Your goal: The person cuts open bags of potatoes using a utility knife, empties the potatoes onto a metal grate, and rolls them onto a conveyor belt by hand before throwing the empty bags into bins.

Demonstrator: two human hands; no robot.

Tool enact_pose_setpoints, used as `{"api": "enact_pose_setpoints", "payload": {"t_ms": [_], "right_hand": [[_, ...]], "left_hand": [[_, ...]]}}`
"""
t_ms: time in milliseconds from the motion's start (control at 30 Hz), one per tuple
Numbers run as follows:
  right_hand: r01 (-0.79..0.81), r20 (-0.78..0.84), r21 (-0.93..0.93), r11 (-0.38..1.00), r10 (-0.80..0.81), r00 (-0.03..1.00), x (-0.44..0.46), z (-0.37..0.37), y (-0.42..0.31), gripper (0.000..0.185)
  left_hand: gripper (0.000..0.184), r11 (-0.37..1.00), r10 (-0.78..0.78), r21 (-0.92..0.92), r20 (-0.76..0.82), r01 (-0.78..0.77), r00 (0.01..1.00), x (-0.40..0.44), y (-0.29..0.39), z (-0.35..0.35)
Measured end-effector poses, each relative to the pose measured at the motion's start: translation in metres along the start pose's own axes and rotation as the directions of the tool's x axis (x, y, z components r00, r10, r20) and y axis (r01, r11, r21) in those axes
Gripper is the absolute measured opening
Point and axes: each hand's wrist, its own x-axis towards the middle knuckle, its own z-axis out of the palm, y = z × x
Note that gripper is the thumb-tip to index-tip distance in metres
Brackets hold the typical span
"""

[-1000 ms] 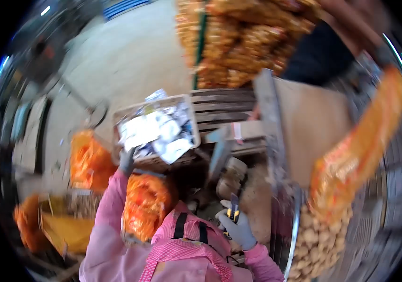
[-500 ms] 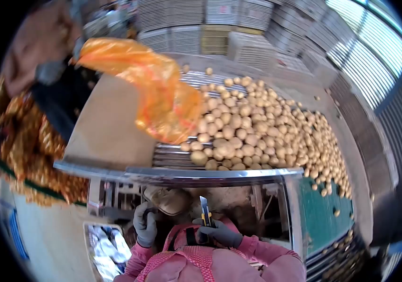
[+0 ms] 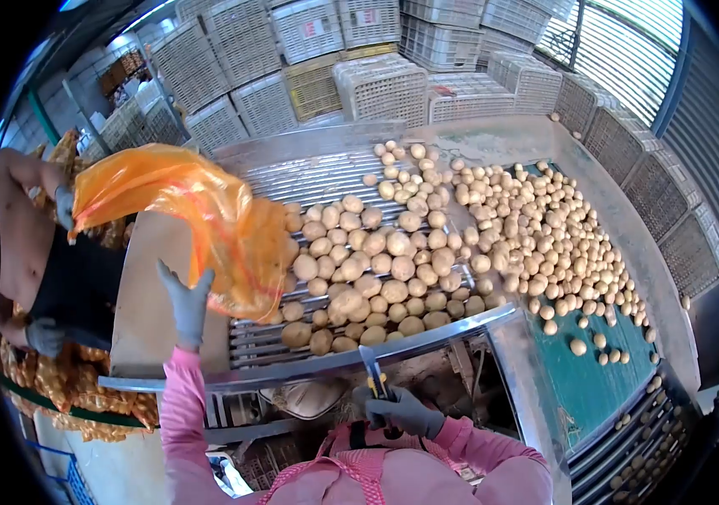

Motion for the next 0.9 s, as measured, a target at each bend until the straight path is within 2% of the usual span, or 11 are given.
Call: {"api": "enact_pose_setpoints", "payload": {"t_ms": [33, 167, 267, 367, 400, 433, 500, 633, 733, 833, 900], "right_hand": [[-0.044, -0.029, -0.060, 0.997, 0.042, 0.999, -0.003, -0.003, -0.007, 0.024], [-0.106, -0.117, -0.080, 0.991, 0.096, 0.988, -0.020, -0.028, -0.034, 0.015], [-0.097, -0.082, -0.039, 0.995, 0.093, 0.992, -0.031, -0.070, -0.041, 0.019], [-0.087, -0.157, -0.107, 0.990, 0.069, 0.985, -0.037, -0.104, -0.051, 0.034], [-0.088, -0.185, -0.125, 0.988, 0.063, 0.981, -0.036, -0.115, -0.056, 0.032], [-0.090, -0.205, -0.147, 0.985, 0.059, 0.977, -0.035, -0.125, -0.063, 0.030], [-0.093, -0.203, -0.176, 0.980, 0.056, 0.978, -0.037, -0.129, -0.091, 0.028], [-0.053, -0.140, -0.224, 0.973, 0.022, 0.990, -0.023, -0.146, -0.125, 0.016], [0.016, -0.221, -0.215, 0.977, -0.064, 0.973, 0.003, -0.158, -0.148, 0.014], [0.259, -0.120, -0.466, 0.846, -0.350, 0.929, 0.044, -0.151, -0.183, 0.041], [0.337, 0.024, -0.657, 0.675, -0.428, 0.903, 0.083, -0.138, -0.205, 0.077]], "left_hand": [[0.102, 1.000, 0.011, -0.003, 0.013, -0.011, 1.000, 0.021, -0.009, 0.020], [0.120, 0.746, -0.021, 0.650, -0.199, 0.148, 0.980, 0.092, -0.019, 0.093], [0.124, 0.767, -0.110, 0.580, -0.305, 0.276, 0.946, 0.148, -0.082, 0.132], [0.095, 0.826, -0.359, 0.333, -0.314, 0.456, 0.879, 0.162, -0.130, 0.162], [0.078, 0.469, -0.264, 0.881, 0.202, -0.057, 0.943, 0.162, -0.171, 0.181], [0.062, -0.031, -0.464, 0.722, 0.602, -0.691, 0.650, 0.156, -0.192, 0.188], [0.033, 0.645, -0.360, 0.764, 0.282, 0.019, 0.890, 0.092, -0.119, 0.179], [0.023, 0.799, -0.149, 0.596, 0.316, -0.074, 0.937, 0.063, -0.086, 0.165], [0.019, 0.852, 0.286, 0.324, 0.370, -0.411, 0.884, 0.027, -0.022, 0.159], [0.012, 0.928, 0.362, -0.130, 0.532, -0.349, 0.766, -0.026, 0.017, 0.134], [0.020, 0.877, 0.451, -0.135, 0.559, -0.460, 0.696, -0.054, 0.049, 0.111]]}}
